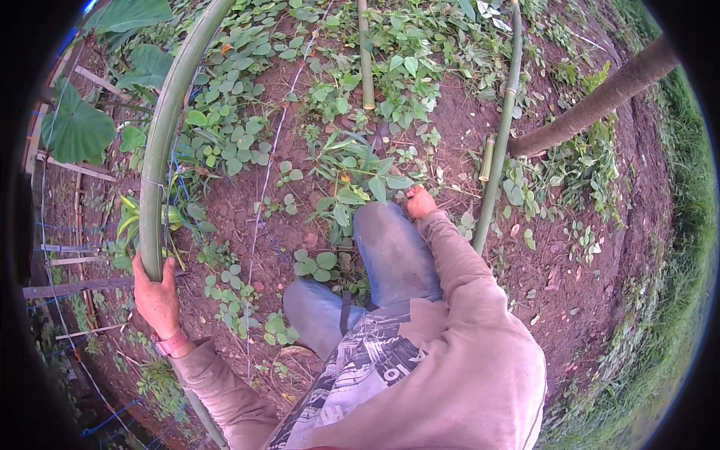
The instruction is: The person secures long bamboo poles to a horizontal wire in a garden using a pair of pliers and thin wire, twisting the wire to fix the bamboo in place.
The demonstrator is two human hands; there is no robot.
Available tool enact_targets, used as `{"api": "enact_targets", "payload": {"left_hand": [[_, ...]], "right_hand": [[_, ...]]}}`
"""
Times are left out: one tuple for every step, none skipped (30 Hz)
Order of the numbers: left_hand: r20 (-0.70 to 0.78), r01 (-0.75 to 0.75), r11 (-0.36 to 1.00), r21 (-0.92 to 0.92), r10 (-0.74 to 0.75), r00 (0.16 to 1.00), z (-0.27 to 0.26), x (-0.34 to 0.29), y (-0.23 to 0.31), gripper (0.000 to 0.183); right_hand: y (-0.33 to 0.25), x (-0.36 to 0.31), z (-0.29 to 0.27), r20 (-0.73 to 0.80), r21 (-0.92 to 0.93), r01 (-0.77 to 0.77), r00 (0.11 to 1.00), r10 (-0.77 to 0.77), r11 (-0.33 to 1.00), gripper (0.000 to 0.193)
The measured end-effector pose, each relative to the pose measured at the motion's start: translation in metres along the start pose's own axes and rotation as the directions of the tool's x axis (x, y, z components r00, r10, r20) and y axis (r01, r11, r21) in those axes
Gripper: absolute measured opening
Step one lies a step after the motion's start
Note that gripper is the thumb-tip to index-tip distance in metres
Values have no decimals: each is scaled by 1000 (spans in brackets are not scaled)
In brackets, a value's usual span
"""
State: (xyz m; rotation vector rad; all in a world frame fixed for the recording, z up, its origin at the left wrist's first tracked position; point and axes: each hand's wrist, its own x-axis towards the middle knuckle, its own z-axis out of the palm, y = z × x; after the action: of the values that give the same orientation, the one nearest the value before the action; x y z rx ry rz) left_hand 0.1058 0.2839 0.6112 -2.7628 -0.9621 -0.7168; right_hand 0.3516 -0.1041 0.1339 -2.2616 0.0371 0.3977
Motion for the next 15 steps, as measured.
{"api": "enact_targets", "payload": {"left_hand": [[6, -5, 1000, 0, 5, 1000, 0, -1, 1, 59], [-11, -1, 1000, 1, 1, 1000, 2, -3, -3, 57], [-18, -4, 1000, -18, 4, 1000, 0, -3, -1, 57], [-13, 18, 1000, 16, -18, 1000, -2, -4, 1, 57], [5, 31, 998, 57, -31, 1000, 1, -2, 4, 57], [-21, 19, 997, 69, -18, 1000, 4, -1, 2, 56], [-6, 3, 999, 44, -3, 1000, 5, -2, 2, 56], [10, 37, 999, 38, -37, 999, 3, -2, 5, 56], [29, 72, 997, 37, -73, 997, 4, -3, 7, 56], [49, 66, 997, 36, -68, 996, 3, -8, 2, 56], [46, 80, 995, 50, -83, 996, 4, -9, 1, 56], [36, 96, 993, 69, -99, 994, 5, -8, 0, 56], [49, 83, 995, 62, -86, 995, 4, -7, 1, 56], [70, 77, 997, 22, -79, 994, 2, -10, 3, 56], [91, 74, 997, -19, -72, 993, 1, -10, 5, 57]], "right_hand": [[2, -3, -5, -8, 54, 20, 1000, -19, 998, 38], [-14, -21, -20, 27, 167, 22, 999, -27, 986, 36], [-19, -30, -37, 8, 161, 28, 1000, -30, 987, 36], [-19, -36, -52, 50, 310, -13, 999, -3, 951, 32], [-22, -46, -66, 104, 453, -73, 994, 28, 889, 29], [-27, -52, -81, 115, 458, -102, 992, 55, 883, 27], [-28, -57, -93, 93, 450, -112, 993, 78, 886, 27], [-28, -61, -106, 40, 386, -82, 997, 72, 919, 27], [-30, -64, -119, -6, 315, -58, 998, 63, 947, 27], [-60, -81, -137, -11, 183, -62, 998, 65, 981, 31], [-63, -90, -150, -29, 177, -82, 996, 88, 981, 31], [-63, -99, -159, -3, 189, -129, 991, 132, 973, 31], [-64, -110, -165, 31, 200, -178, 984, 175, 963, 32], [-64, -122, -168, 8, 150, -167, 986, 168, 975, 30], [-65, -127, -172, 24, 73, -279, 960, 278, 957, 29]]}}
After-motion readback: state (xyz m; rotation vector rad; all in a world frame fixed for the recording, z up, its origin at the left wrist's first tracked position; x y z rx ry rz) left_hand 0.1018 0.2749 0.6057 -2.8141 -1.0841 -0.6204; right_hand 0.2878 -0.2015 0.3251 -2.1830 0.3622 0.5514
